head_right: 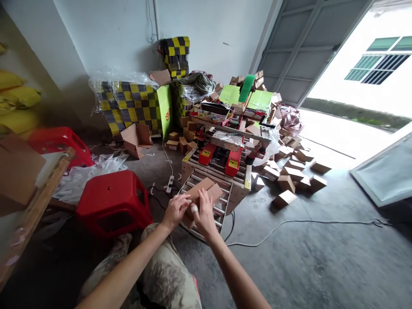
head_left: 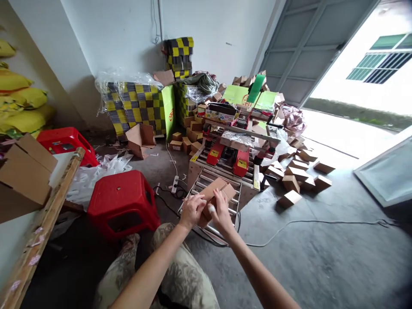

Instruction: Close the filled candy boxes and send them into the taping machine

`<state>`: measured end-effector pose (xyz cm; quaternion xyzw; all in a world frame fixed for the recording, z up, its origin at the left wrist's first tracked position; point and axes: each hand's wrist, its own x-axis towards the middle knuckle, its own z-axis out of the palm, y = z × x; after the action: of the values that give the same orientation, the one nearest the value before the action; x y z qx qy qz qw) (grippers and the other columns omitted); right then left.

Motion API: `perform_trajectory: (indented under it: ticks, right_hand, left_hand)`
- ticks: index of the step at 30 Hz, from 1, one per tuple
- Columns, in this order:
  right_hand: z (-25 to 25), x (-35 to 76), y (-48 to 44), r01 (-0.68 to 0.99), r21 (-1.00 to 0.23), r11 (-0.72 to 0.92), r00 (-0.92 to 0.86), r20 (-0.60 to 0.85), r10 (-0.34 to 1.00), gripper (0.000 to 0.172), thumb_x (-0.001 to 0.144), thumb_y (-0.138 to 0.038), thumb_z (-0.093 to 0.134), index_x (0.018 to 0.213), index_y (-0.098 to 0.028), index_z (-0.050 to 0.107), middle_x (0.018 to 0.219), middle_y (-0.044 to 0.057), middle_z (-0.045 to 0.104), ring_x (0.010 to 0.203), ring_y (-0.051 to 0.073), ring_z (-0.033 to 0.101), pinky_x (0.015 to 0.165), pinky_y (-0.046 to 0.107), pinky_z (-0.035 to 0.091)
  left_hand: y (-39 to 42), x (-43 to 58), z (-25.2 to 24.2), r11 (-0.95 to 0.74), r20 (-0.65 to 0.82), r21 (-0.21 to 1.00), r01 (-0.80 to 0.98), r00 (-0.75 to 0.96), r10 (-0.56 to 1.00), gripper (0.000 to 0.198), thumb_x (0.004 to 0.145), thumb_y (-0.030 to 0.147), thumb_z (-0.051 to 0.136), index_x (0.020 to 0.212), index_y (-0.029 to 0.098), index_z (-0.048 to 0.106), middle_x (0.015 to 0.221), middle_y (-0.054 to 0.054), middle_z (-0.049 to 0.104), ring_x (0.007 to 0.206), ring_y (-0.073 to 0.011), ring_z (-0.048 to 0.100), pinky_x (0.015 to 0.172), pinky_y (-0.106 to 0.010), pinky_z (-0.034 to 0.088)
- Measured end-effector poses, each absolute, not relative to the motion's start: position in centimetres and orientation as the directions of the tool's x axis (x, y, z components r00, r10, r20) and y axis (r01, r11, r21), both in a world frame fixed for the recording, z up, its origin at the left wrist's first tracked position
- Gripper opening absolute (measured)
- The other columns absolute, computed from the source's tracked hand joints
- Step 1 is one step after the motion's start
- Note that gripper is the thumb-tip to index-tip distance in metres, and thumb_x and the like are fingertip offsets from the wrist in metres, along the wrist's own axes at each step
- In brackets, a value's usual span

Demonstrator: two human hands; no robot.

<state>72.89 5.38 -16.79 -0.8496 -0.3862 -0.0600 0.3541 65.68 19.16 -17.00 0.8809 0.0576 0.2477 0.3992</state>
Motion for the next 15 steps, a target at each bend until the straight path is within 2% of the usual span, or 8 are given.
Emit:
perform_trajectory:
  ticks: [3, 6, 8, 10, 13, 15]
  right_hand:
    - [-17.1, 71.4, 4.4, 0.747, -0.413, -0.521, 0.624, 0.163, 0.764, 0.071, 0.083, -0.042, 0.047, 0.142, -0.011, 0.023, 0.150, 0.019, 0.014, 0.140, 0.034, 0.007, 0.110, 0.059, 0.019]
    - [-17.8, 73.8, 4.1, 0.832, -0.267, -0.486, 0.532, 0.139, 0.835, 0.084, 0.074, -0.040, 0.058, 0.144, -0.011, 0.022, 0.151, 0.016, 0.014, 0.139, 0.033, 0.010, 0.112, 0.054, 0.019]
    - [-17.7, 77.8, 4.6, 0.840, -0.203, -0.503, 0.534, 0.146, 0.833, 0.088, 0.069, -0.036, 0.061, 0.143, -0.010, 0.023, 0.150, 0.017, 0.018, 0.138, 0.033, 0.015, 0.111, 0.052, 0.021]
    - [-16.5, 83.0, 5.4, 0.816, -0.161, -0.555, 0.575, 0.145, 0.805, 0.084, 0.067, -0.034, 0.062, 0.141, -0.009, 0.030, 0.146, 0.020, 0.026, 0.135, 0.034, 0.025, 0.108, 0.049, 0.027]
    - [-13.3, 89.8, 7.3, 0.791, -0.153, -0.593, 0.612, 0.225, 0.758, 0.063, 0.072, -0.030, 0.054, 0.132, -0.011, 0.045, 0.136, 0.023, 0.042, 0.127, 0.034, 0.038, 0.100, 0.047, 0.034]
    - [-12.5, 92.2, 9.4, 0.784, -0.207, -0.586, 0.619, 0.333, 0.711, 0.055, 0.078, -0.030, 0.041, 0.128, -0.008, 0.049, 0.132, 0.031, 0.041, 0.129, 0.042, 0.030, 0.097, 0.061, 0.025]
  left_hand:
    - [17.7, 64.6, -16.6, -0.509, 0.270, 0.859, -0.055, 0.894, 0.359, 0.037, 0.094, 0.039, 0.035, 0.109, 0.024, 0.065, 0.118, -0.006, 0.063, 0.112, -0.0231, 0.053, 0.100, -0.045, 0.040]
    - [17.6, 63.0, -16.8, -0.235, 0.134, 0.971, -0.049, 0.924, 0.359, 0.039, 0.093, 0.043, 0.037, 0.116, 0.022, 0.061, 0.123, -0.007, 0.060, 0.118, -0.0209, 0.052, 0.104, -0.039, 0.040]
    - [18.6, 61.4, -17.3, -0.083, 0.016, 0.996, 0.021, 0.908, 0.419, 0.038, 0.090, 0.045, 0.043, 0.115, 0.023, 0.060, 0.121, -0.007, 0.062, 0.114, -0.0208, 0.056, 0.101, -0.037, 0.044]
    - [20.3, 59.1, -17.9, -0.014, -0.077, 0.995, 0.098, 0.856, 0.512, 0.035, 0.086, 0.049, 0.048, 0.107, 0.024, 0.062, 0.114, -0.007, 0.065, 0.107, -0.0224, 0.060, 0.097, -0.038, 0.047]
    - [23.7, 54.5, -18.3, -0.023, -0.142, 0.980, 0.199, 0.769, 0.623, 0.031, 0.082, 0.052, 0.052, 0.096, 0.027, 0.065, 0.102, -0.008, 0.068, 0.093, -0.0247, 0.065, 0.089, -0.040, 0.052]
    - [26.3, 50.9, -18.0, -0.086, -0.121, 0.965, 0.248, 0.711, 0.693, 0.027, 0.082, 0.048, 0.052, 0.096, 0.029, 0.064, 0.100, -0.008, 0.067, 0.090, -0.0242, 0.065, 0.084, -0.039, 0.053]
